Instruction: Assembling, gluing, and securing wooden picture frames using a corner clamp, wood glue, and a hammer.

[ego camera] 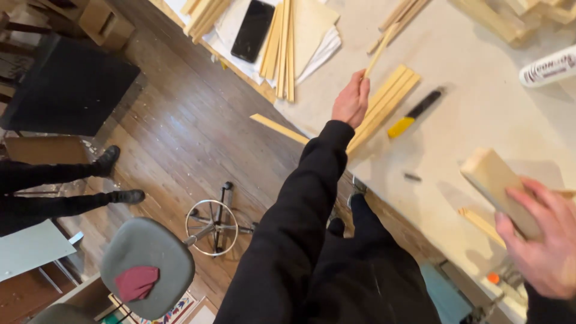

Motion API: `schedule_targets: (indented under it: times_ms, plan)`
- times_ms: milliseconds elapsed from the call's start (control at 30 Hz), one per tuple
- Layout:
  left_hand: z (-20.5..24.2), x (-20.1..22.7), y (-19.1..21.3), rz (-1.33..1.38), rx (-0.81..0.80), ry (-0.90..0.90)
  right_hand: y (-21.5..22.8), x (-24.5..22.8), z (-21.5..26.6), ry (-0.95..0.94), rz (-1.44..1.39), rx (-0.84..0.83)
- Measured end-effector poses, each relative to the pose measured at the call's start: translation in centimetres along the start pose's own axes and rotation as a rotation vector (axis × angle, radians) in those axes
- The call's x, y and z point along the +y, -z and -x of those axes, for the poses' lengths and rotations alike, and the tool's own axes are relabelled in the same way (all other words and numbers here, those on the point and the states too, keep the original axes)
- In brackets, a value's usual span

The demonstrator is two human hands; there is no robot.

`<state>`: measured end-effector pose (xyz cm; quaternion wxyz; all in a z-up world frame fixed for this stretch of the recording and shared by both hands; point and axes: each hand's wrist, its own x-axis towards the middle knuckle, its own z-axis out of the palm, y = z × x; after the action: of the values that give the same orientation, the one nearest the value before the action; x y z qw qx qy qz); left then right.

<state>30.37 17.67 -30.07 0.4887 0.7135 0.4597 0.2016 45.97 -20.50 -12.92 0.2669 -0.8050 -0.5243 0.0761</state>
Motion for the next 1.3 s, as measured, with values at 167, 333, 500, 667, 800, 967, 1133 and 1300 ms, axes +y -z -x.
schedule_targets:
  times_ms: [167, 333, 500, 667, 800, 967, 1133, 1300]
  plan:
    - [-8.7, -6.4, -5.2, -0.041, 0.088, -0.005, 0.1, 1.4, 0.1, -0.009, 0.074, -0.044]
    - [-12.5, -9.7, -7.7, -0.109, 0.173, 0.006, 0.0, 0.3, -2.6, -0.091, 0.015, -0.061]
    - [-10.2, -5.0, -5.6, -0.343, 0.218, -0.061, -0.3, 1.0, -3.9, -0.172, -0.024, -0.105]
    - [-0.1, 0.3, -3.6, -0.496, 0.174, -0.251, -0.7, 1.1, -4.4, -0.203, -0.085, -0.137]
    - [4.0, -2.0, -4.3, -0.522, 0.156, -0.193, -1.2, 0.6, -4.8, -0.186, -0.132, -0.132]
    - [4.0, -3.6, -5.0, -0.47, 0.208, -0.152, -0.9, -0.7, -4.9, -0.161, -0.153, -0.158]
    - [5.3, -2.2, -3.3, -0.484, 0.191, -0.145, -0.7, -1.2, -4.3, -0.151, -0.154, -0.161]
    - [10.3, -3.1, 2.5, -0.524, 0.225, -0.242, -1.4, -1.6, -3.9, -0.106, -0.166, -0.152]
